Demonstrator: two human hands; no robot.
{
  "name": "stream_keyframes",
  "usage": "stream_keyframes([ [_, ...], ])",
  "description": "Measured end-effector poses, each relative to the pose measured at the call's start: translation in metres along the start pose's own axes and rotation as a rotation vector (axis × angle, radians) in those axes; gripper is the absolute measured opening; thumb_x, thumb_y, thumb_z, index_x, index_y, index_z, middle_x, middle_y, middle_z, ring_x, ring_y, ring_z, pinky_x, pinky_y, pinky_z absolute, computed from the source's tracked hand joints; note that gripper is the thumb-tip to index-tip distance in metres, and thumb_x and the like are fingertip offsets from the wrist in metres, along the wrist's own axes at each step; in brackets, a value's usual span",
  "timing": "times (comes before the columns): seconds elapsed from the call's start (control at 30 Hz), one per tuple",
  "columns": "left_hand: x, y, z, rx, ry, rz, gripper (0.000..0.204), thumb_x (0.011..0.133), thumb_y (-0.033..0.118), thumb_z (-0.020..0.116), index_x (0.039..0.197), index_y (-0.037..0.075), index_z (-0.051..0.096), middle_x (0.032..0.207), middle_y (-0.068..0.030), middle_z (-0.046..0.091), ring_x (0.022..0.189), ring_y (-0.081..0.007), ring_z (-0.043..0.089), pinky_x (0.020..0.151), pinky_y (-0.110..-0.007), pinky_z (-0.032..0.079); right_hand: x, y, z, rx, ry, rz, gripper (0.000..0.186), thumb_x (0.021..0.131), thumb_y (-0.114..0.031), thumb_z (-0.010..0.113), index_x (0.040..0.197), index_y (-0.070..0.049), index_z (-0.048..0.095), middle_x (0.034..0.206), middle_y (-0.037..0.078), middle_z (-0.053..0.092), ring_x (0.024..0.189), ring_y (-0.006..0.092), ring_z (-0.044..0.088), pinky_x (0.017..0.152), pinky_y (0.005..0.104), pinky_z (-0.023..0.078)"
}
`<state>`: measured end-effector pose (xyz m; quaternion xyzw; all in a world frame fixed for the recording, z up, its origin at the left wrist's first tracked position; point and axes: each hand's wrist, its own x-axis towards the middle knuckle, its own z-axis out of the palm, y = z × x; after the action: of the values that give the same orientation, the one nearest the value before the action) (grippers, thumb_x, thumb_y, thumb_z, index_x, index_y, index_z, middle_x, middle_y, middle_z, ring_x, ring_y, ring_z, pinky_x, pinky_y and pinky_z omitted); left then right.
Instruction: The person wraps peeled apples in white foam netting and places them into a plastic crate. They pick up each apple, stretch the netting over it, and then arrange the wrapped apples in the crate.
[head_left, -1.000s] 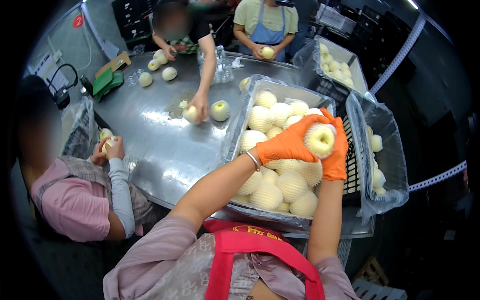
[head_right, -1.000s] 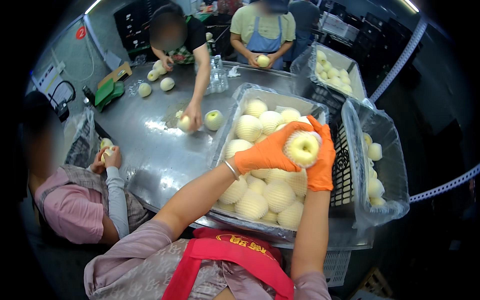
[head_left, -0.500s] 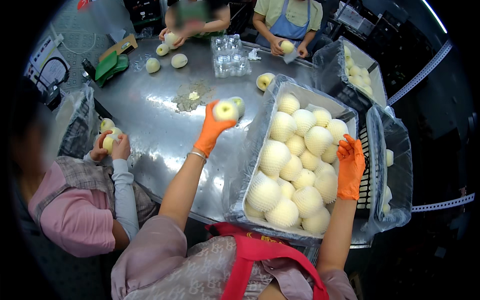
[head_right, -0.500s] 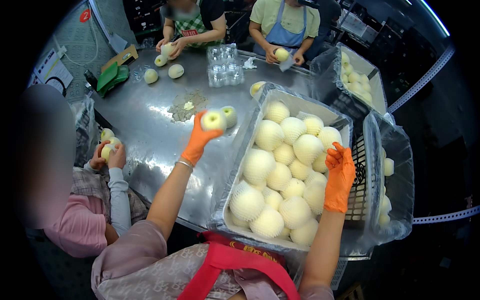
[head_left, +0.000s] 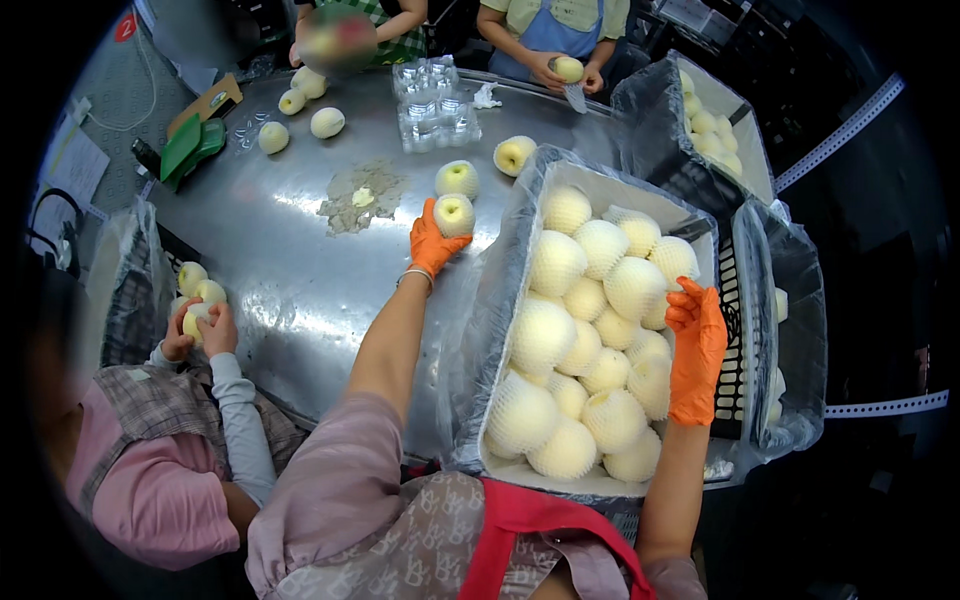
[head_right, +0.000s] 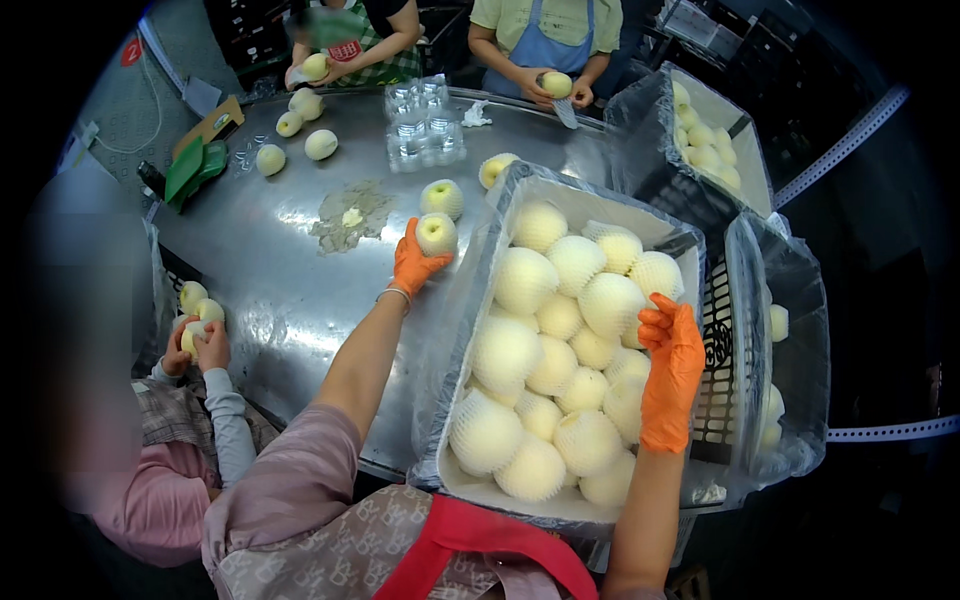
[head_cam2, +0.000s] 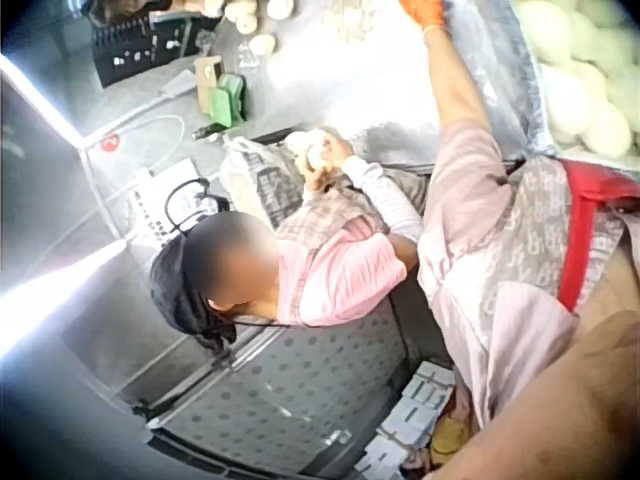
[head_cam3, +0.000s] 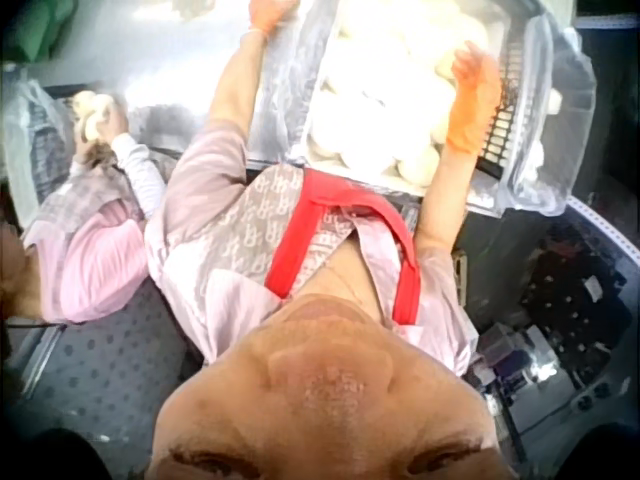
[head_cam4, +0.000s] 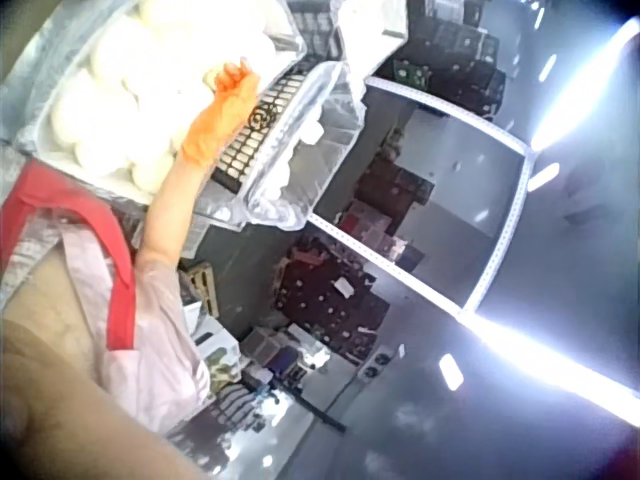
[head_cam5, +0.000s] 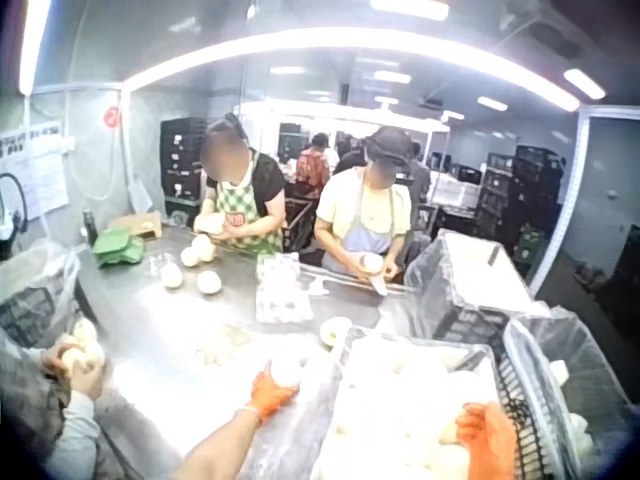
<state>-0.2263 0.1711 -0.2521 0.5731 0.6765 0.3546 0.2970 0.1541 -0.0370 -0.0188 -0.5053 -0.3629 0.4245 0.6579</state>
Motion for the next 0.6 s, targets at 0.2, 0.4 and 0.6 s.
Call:
stream_keyframes([
  [0.2,-0.035,0.007,-0.037,-0.262,0.048,0.117,0.095,0.083,0.024,0.085,0.163,0.011,0.035,0.150,-0.0156,0.050,0.137,-0.0286,0.050,0.115,-0.041,0.042,-0.041,-0.096,-0.039,-0.191,0.313,-0.354,0.055,0.110,-0.045,0.055,0.087,0.000,0.075,0.064,-0.002,0.051,0.058,0.0066,0.042,0.057,0.0237,0.031],
  [0.4,-0.115,0.042,-0.119,-0.567,-0.017,0.102,0.028,0.104,0.022,0.064,0.109,-0.003,0.075,0.095,-0.0058,0.073,0.090,-0.0140,0.067,0.088,-0.030,0.053,-0.138,-0.123,-0.131,-0.497,0.661,-0.446,0.045,0.111,-0.038,0.057,0.088,-0.003,0.075,0.065,-0.007,0.037,0.061,0.0049,0.029,0.059,0.0244,0.023],
  [0.6,-0.144,0.177,-0.142,-0.573,0.012,0.366,0.028,0.106,0.022,0.066,0.118,-0.003,0.073,0.105,-0.0055,0.073,0.097,-0.0127,0.066,0.091,-0.027,0.053,-0.279,0.107,-0.224,-0.504,0.951,0.033,0.034,0.103,-0.023,0.067,0.130,-0.002,0.063,0.105,0.005,0.064,0.092,0.0135,0.057,0.080,0.0307,0.048],
])
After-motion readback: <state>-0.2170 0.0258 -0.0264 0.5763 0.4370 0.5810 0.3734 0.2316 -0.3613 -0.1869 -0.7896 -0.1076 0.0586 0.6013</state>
